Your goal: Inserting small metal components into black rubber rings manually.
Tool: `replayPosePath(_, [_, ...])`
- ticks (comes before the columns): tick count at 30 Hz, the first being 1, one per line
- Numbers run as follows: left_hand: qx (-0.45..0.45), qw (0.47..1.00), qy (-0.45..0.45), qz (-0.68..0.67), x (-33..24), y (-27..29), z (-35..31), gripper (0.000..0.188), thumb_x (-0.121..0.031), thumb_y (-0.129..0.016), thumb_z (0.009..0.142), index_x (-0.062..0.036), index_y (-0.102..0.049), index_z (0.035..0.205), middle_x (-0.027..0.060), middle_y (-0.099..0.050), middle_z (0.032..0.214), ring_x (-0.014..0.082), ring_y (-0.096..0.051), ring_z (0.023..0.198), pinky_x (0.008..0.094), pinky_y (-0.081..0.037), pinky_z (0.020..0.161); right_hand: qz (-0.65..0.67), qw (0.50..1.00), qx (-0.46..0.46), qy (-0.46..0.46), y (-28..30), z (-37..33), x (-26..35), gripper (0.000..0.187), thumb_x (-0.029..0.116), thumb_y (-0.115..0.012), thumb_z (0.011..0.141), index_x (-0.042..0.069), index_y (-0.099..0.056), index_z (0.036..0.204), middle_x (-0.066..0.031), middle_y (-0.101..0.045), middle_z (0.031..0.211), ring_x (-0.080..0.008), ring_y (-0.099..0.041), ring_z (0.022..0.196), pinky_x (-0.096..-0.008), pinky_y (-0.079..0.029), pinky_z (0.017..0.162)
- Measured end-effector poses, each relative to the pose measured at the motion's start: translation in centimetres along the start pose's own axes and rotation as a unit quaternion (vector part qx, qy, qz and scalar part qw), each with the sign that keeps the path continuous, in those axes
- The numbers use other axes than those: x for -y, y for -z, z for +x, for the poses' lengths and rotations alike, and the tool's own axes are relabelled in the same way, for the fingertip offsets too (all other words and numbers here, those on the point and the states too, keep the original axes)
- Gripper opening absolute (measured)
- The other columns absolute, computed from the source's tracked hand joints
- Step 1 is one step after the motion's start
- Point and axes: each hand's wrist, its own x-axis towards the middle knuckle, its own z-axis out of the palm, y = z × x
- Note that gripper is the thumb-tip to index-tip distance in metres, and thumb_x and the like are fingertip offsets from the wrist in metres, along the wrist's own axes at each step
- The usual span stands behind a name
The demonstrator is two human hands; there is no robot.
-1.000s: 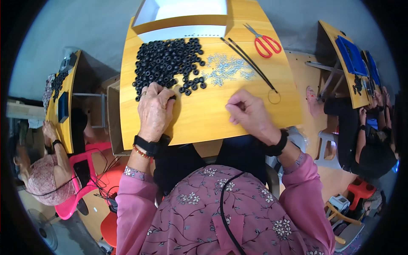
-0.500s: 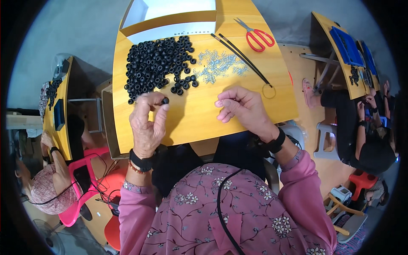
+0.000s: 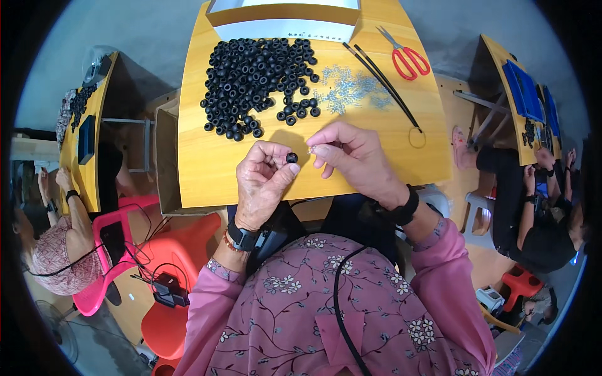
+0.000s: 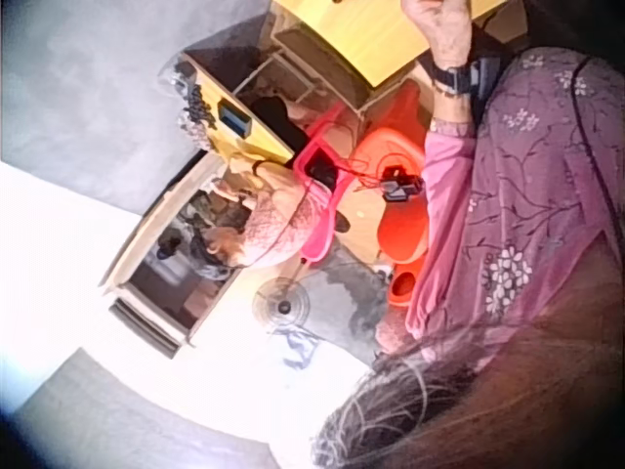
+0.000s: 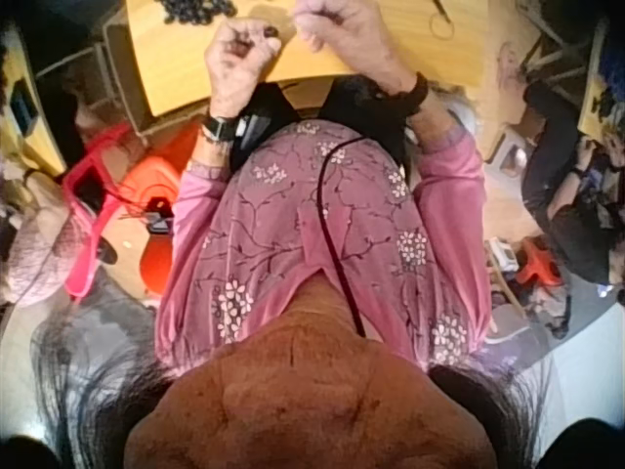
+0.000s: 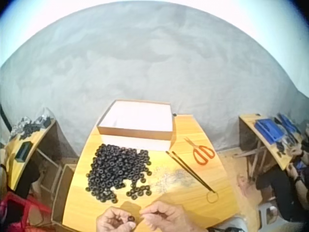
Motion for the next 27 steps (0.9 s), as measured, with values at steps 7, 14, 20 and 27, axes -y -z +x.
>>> replayPosePath(7, [-0.008, 1.000, -0.003, -0.027, 0.6, 0.5, -0.1, 0.019, 0.007, -0.072, 0.087, -0.0020, -0.062, 0.102, -0.0028, -0.063, 0.087, 0.0025, -0.054, 0.076, 0.0194, -0.046, 0.071, -0.082, 0.994, 0.015, 0.066, -1.5, 1.4, -0.6, 0.012, 0.003, -0.063, 0.095, 0.000, -0.068, 0.105, -0.0027, -0.064, 0.090, -0.0091, -0.061, 0.077, -0.0247, -0.051, 0.067])
replayPosePath(14, [-0.007, 0.998, 0.015, -0.056, 0.8, 0.8, 0.2, 0.020, 0.009, -0.071, 0.086, -0.0006, -0.062, 0.102, 0.0008, -0.067, 0.090, 0.0048, -0.060, 0.080, 0.0211, -0.050, 0.075, -0.131, 0.988, 0.027, 0.078, -2.2, 1.7, -0.6, 0.008, 0.004, -0.064, 0.094, 0.001, -0.069, 0.099, -0.0071, -0.061, 0.085, -0.0144, -0.061, 0.073, -0.0289, -0.050, 0.066])
replayPosePath(20, [-0.017, 0.997, 0.022, -0.070, 1.1, 0.9, 0.4, 0.020, 0.011, -0.070, 0.086, -0.0002, -0.060, 0.100, 0.0034, -0.068, 0.091, 0.0062, -0.063, 0.080, 0.0214, -0.052, 0.074, -0.315, 0.927, 0.051, 0.197, -2.3, 1.9, -0.4, 0.016, 0.003, -0.062, 0.091, 0.002, -0.069, 0.106, -0.0138, -0.060, 0.088, -0.0300, -0.063, 0.079, -0.0348, -0.052, 0.067])
replayPosePath(27, [-0.038, 0.995, 0.028, -0.093, 1.1, 0.9, 0.3, 0.018, 0.010, -0.069, 0.088, -0.0002, -0.061, 0.100, 0.0040, -0.069, 0.090, 0.0065, -0.063, 0.077, 0.0212, -0.053, 0.070, -0.450, 0.857, 0.076, 0.241, -2.9, 0.6, -0.4, 0.038, 0.000, -0.061, 0.087, 0.004, -0.061, 0.125, -0.0156, -0.061, 0.106, -0.0338, -0.065, 0.089, -0.0389, -0.055, 0.075])
